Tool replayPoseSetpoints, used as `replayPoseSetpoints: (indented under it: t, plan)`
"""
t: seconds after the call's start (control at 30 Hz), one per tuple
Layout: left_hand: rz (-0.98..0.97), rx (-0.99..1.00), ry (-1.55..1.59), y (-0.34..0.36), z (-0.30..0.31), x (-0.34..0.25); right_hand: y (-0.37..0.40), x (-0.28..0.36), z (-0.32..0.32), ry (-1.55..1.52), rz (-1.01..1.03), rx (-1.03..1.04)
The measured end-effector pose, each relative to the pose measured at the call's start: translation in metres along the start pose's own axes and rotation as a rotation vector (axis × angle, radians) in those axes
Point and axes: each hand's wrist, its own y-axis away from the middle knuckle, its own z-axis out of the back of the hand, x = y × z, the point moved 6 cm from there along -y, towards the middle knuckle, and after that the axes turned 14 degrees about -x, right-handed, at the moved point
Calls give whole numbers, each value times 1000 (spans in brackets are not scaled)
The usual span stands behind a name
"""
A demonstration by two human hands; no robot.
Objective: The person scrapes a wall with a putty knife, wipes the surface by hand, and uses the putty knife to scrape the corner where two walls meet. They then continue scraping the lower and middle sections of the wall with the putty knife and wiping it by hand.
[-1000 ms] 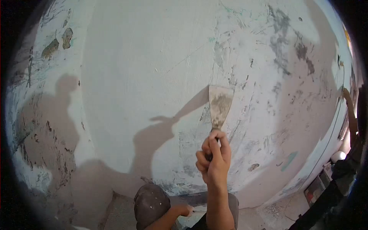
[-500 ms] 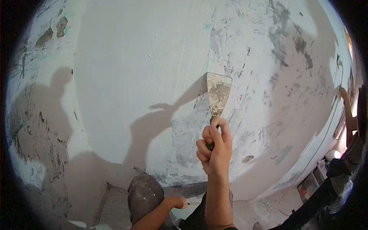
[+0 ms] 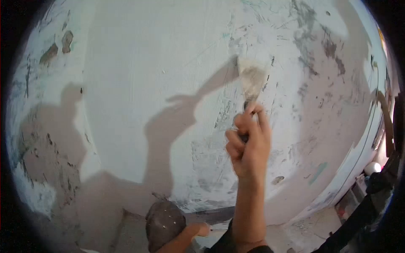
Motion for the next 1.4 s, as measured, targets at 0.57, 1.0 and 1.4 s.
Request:
replayPoseSetpoints:
  t: [0.57,1.0,1.4]
  plan:
    - [-176,-941,598,73,115,-50,198,-136,320,1186,118,336]
    - [27,-715,1234,67,100,-53,188,-130,312,1015,55,213]
    - [-156,-927,1004,108,124,-85,182,-120,298,886,230,-16]
